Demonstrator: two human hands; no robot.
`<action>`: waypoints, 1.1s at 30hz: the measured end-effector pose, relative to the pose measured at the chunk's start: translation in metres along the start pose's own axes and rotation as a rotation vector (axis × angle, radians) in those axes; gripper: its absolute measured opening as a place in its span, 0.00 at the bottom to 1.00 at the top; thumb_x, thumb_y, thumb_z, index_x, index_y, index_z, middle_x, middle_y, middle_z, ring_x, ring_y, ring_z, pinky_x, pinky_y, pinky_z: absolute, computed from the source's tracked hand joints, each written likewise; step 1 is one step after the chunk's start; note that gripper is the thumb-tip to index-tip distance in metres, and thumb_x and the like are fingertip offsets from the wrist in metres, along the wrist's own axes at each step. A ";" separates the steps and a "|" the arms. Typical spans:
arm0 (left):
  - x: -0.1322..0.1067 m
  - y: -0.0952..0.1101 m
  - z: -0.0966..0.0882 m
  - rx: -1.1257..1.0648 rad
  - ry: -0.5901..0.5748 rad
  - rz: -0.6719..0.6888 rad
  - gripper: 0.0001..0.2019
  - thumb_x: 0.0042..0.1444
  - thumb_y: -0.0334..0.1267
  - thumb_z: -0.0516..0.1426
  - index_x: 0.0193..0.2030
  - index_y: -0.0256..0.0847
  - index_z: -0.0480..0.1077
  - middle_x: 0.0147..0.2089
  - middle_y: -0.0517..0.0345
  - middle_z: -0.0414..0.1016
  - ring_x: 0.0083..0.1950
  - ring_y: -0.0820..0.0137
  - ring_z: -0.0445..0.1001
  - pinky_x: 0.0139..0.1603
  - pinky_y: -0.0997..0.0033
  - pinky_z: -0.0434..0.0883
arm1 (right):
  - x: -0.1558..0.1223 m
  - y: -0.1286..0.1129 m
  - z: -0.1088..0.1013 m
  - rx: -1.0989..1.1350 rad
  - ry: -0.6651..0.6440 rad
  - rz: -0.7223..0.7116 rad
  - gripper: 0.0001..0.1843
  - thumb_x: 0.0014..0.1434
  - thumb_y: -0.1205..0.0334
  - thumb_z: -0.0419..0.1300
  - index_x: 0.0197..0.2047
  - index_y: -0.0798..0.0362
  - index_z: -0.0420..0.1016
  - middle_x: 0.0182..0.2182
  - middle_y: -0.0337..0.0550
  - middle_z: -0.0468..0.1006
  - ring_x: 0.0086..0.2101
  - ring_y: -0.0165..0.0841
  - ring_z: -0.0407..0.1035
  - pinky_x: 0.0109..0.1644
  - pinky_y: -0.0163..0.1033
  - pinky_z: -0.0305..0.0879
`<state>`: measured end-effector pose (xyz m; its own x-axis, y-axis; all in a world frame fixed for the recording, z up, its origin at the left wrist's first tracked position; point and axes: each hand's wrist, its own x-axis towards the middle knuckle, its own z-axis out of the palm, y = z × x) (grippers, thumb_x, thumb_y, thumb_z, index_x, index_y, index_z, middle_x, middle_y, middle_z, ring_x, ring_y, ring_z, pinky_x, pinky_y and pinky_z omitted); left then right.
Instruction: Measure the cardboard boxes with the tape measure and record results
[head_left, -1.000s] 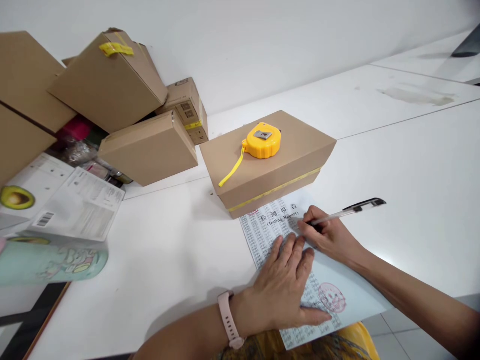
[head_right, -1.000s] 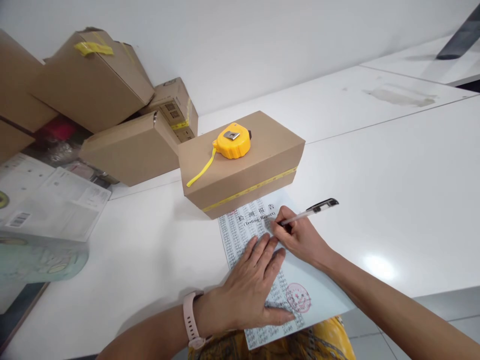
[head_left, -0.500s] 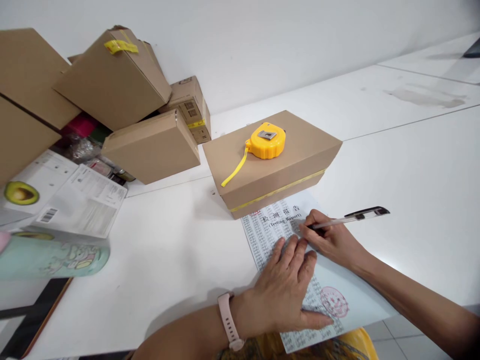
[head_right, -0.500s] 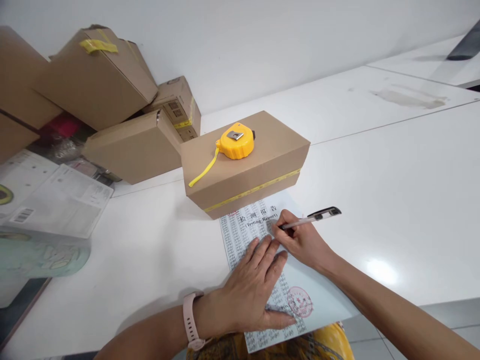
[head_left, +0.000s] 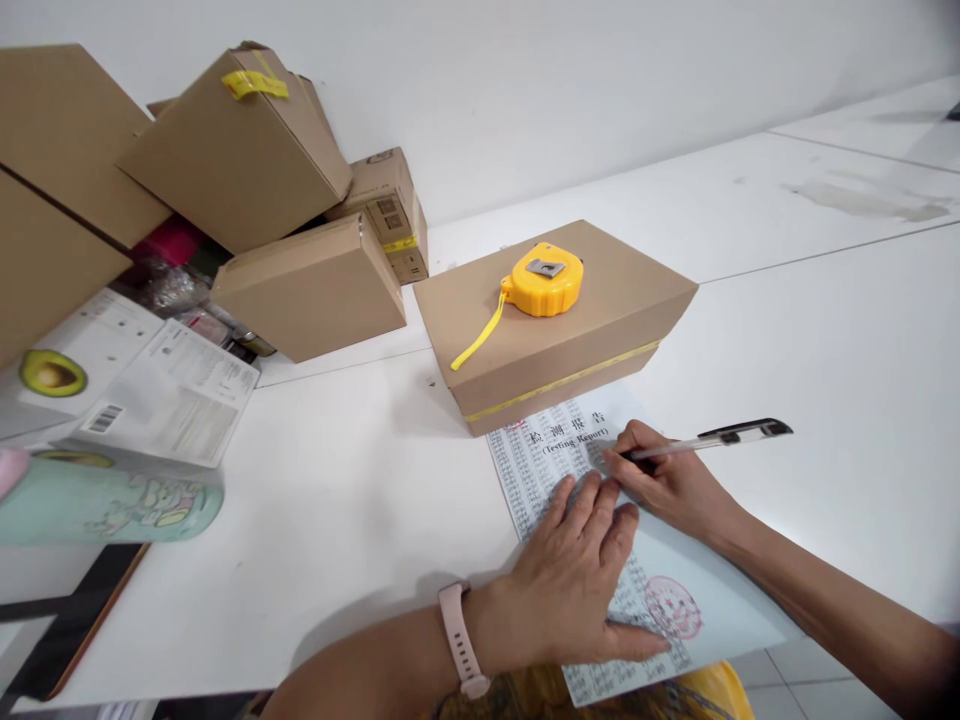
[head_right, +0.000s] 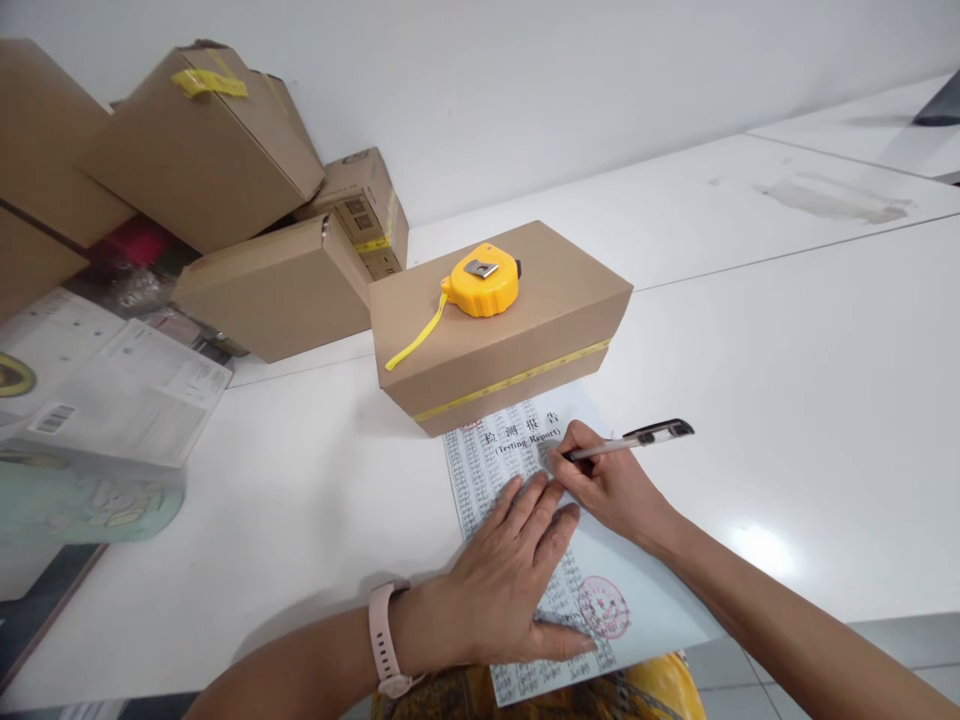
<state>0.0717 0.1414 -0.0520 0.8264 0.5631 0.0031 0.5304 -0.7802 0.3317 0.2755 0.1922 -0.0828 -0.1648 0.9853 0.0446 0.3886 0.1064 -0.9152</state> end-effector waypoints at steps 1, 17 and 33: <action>0.000 0.000 0.000 -0.004 0.004 0.000 0.49 0.63 0.68 0.50 0.74 0.24 0.49 0.77 0.29 0.46 0.80 0.49 0.38 0.78 0.51 0.35 | 0.000 0.000 0.000 0.000 0.001 -0.001 0.15 0.64 0.51 0.59 0.29 0.47 0.63 0.21 0.33 0.60 0.22 0.29 0.54 0.23 0.36 0.53; -0.001 0.001 -0.003 0.032 -0.015 0.005 0.50 0.62 0.70 0.46 0.73 0.23 0.50 0.77 0.29 0.47 0.79 0.48 0.40 0.78 0.50 0.38 | 0.002 0.005 0.000 -0.008 -0.008 -0.019 0.10 0.63 0.59 0.58 0.29 0.48 0.63 0.21 0.32 0.61 0.22 0.28 0.54 0.23 0.35 0.52; 0.000 0.001 -0.002 0.080 -0.005 0.006 0.50 0.62 0.70 0.49 0.73 0.25 0.50 0.77 0.31 0.47 0.79 0.48 0.41 0.78 0.51 0.38 | 0.001 0.001 0.000 -0.006 0.020 -0.038 0.12 0.64 0.57 0.57 0.29 0.48 0.63 0.21 0.32 0.61 0.22 0.28 0.54 0.23 0.35 0.53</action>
<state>0.0716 0.1407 -0.0498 0.8307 0.5568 0.0002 0.5382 -0.8031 0.2557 0.2760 0.1933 -0.0837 -0.1617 0.9830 0.0874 0.3880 0.1447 -0.9102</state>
